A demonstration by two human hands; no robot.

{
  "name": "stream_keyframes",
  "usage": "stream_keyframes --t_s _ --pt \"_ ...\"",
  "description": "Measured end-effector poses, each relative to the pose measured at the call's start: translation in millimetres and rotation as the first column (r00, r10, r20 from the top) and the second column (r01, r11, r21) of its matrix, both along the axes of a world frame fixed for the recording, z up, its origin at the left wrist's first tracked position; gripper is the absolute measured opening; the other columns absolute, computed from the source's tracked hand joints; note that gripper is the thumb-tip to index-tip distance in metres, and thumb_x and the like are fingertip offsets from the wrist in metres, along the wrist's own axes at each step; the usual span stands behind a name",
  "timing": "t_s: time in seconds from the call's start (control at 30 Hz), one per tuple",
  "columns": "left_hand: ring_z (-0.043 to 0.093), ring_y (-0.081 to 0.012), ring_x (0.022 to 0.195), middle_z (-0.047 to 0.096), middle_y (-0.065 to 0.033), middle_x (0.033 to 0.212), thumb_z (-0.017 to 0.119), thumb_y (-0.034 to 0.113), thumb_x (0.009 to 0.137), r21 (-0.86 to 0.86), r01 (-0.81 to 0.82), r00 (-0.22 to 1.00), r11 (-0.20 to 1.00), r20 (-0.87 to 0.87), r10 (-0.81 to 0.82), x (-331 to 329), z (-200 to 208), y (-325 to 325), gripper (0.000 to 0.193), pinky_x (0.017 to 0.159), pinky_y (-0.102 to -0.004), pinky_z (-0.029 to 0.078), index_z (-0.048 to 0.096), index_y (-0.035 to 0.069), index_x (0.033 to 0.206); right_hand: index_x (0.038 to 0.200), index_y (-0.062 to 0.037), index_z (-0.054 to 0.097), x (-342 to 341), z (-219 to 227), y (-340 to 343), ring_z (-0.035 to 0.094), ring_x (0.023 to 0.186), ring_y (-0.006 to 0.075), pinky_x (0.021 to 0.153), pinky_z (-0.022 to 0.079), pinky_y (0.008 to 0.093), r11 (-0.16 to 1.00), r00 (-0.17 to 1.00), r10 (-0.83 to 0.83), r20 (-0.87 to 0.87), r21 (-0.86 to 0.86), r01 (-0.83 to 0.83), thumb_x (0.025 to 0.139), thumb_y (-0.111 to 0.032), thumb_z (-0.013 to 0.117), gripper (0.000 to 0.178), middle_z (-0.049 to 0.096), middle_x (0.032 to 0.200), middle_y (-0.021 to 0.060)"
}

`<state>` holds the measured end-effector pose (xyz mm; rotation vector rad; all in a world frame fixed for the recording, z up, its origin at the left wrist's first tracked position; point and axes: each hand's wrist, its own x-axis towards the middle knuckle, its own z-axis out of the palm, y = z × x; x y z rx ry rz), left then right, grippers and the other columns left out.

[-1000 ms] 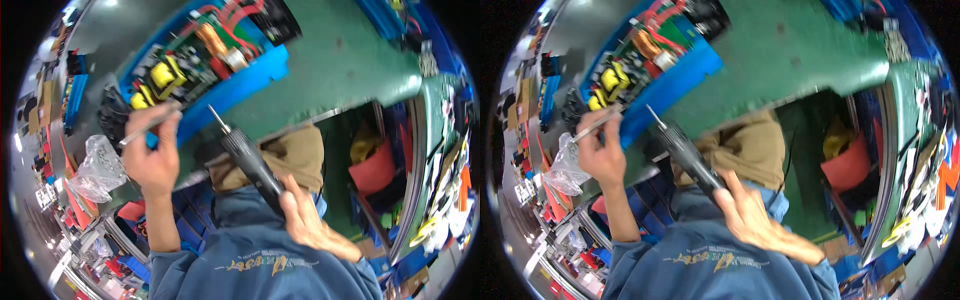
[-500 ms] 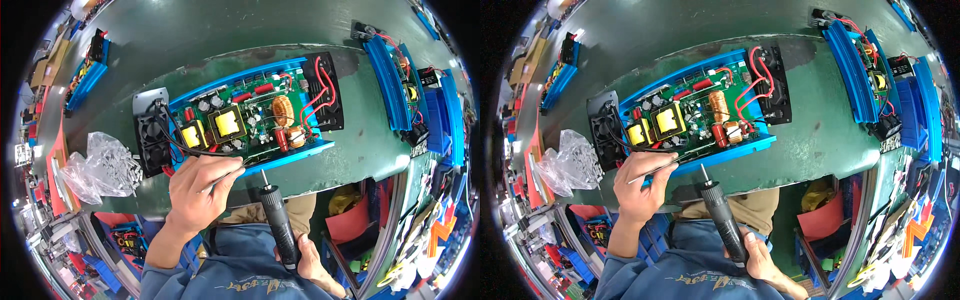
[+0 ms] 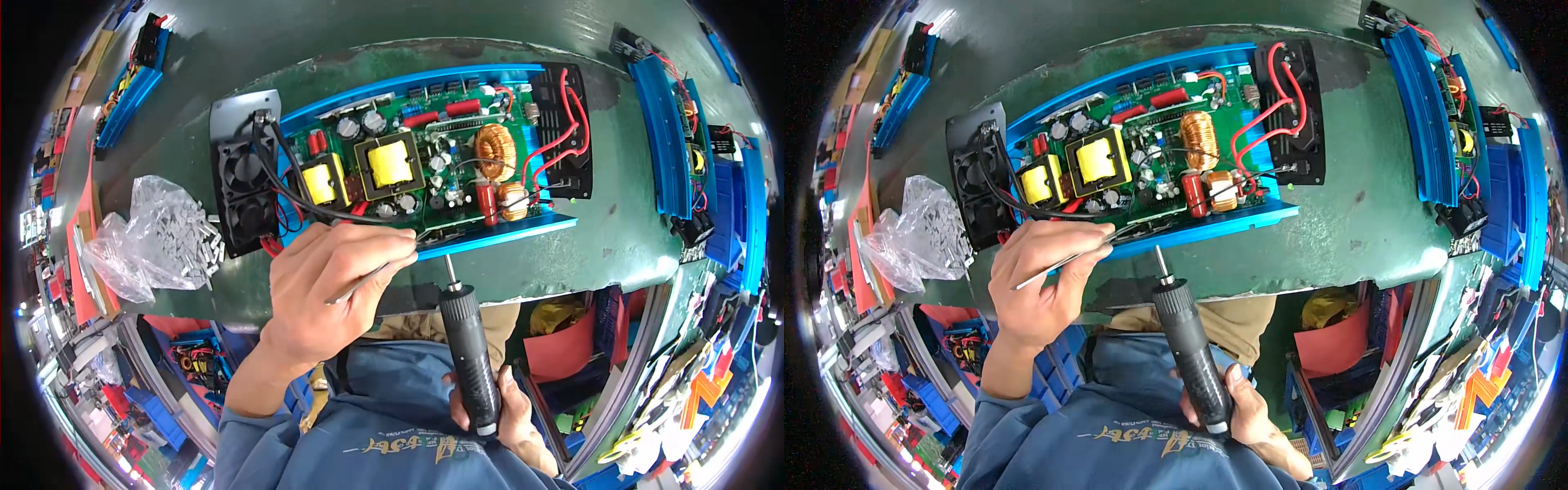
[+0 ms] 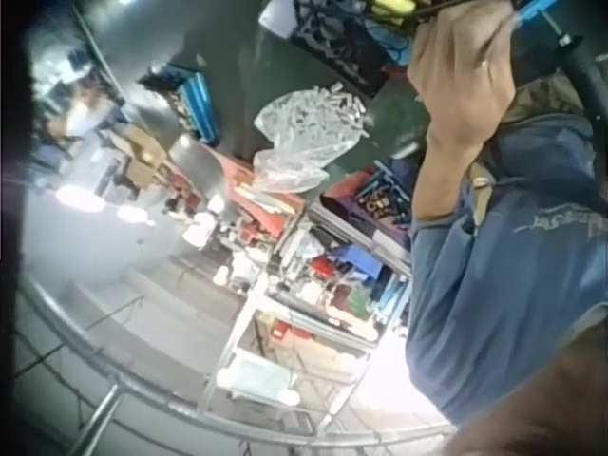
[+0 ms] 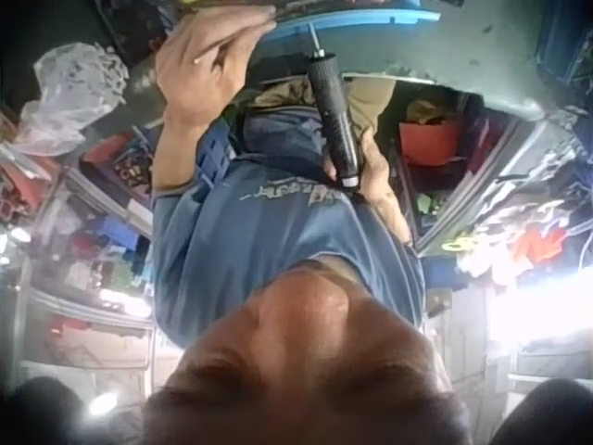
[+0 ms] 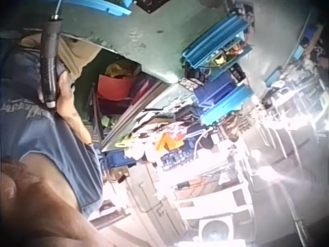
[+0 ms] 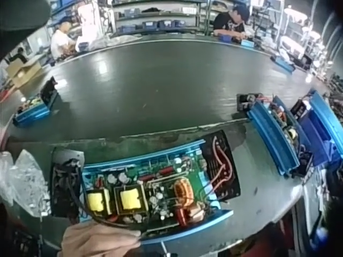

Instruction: Assembling electronic power inverters by attaching components and housings using an electric screwdriver.

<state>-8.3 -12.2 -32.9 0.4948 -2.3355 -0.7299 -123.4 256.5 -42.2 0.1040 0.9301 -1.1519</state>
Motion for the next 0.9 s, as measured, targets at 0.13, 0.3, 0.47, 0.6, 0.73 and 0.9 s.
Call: stream_keyframes --t_s 0.13,0.3,0.47,0.6,0.73,0.9 --pt "0.074 -0.0245 0.084 0.078 -0.0107 0.094 0.081 0.000 0.082 0.049 -0.018 0.996 0.999 0.083 0.014 0.4 8.5 1.4 0.023 0.073 -0.0324 0.056 0.068 0.005 0.100 0.134 0.0039 0.054 1.3 -8.3 7.8 0.059 0.073 0.0140 0.070 0.047 0.0278 0.993 0.945 0.112 -0.307 0.015 -0.113 0.106 -0.065 0.021 0.081 0.067 0.084 0.0089" --pt "0.074 -0.0256 0.084 0.077 -0.0115 0.093 0.080 -0.002 0.082 0.033 -0.001 0.996 0.999 0.093 -0.002 -3.2 6.2 0.8 0.024 0.074 -0.0329 0.057 0.067 0.004 0.100 0.130 0.0052 0.053 -0.6 -11.2 6.4 0.060 0.084 0.0135 0.080 0.048 0.0279 0.994 0.941 0.075 -0.329 -0.055 -0.098 0.109 -0.059 0.021 0.074 0.066 0.093 0.0074" --pt "0.071 -0.0215 0.074 0.076 -0.0073 0.093 0.081 0.002 0.081 -0.038 0.030 1.000 0.999 0.011 -0.030 -2.5 2.6 -5.8 0.025 0.062 -0.0311 0.050 0.068 0.007 0.102 0.139 0.0060 0.051 5.1 -18.5 6.0 0.062 0.080 0.0137 0.075 0.048 0.0272 0.989 0.886 0.099 -0.454 -0.051 -0.137 0.107 -0.063 0.022 0.082 0.068 0.089 0.0099" --pt "0.071 -0.0213 0.074 0.076 -0.0070 0.092 0.081 0.002 0.080 -0.061 0.036 0.999 0.997 0.022 -0.035 -3.6 3.3 -6.3 0.026 0.062 -0.0311 0.050 0.068 0.007 0.102 0.136 0.0074 0.051 2.4 -16.7 4.2 0.062 0.080 0.0145 0.075 0.048 0.0276 0.989 0.882 0.083 -0.464 -0.073 -0.131 0.106 -0.065 0.021 0.083 0.067 0.090 0.0110" --pt "0.071 -0.0215 0.074 0.076 -0.0064 0.092 0.081 0.001 0.080 -0.056 0.036 0.999 0.998 0.013 -0.035 -4.2 0.6 -3.9 0.026 0.062 -0.0313 0.050 0.068 0.008 0.101 0.131 0.0073 0.053 -0.5 -20.2 8.6 0.061 0.078 0.0149 0.074 0.048 0.0280 0.992 0.907 0.019 -0.420 -0.105 -0.070 0.105 -0.062 0.033 0.077 0.067 0.090 0.0113" --pt "0.071 -0.0211 0.075 0.075 -0.0040 0.094 0.083 0.004 0.079 -0.053 0.026 1.000 0.998 -0.004 -0.026 -5.2 3.3 -2.1 0.027 0.063 -0.0317 0.052 0.067 0.009 0.101 0.110 0.0008 0.060 -19.6 -40.2 61.6 0.059 0.078 0.0145 0.070 0.049 0.0332 0.990 0.578 0.122 -0.807 0.058 -0.129 0.086 -0.035 0.076 0.047 0.064 0.091 0.0067"
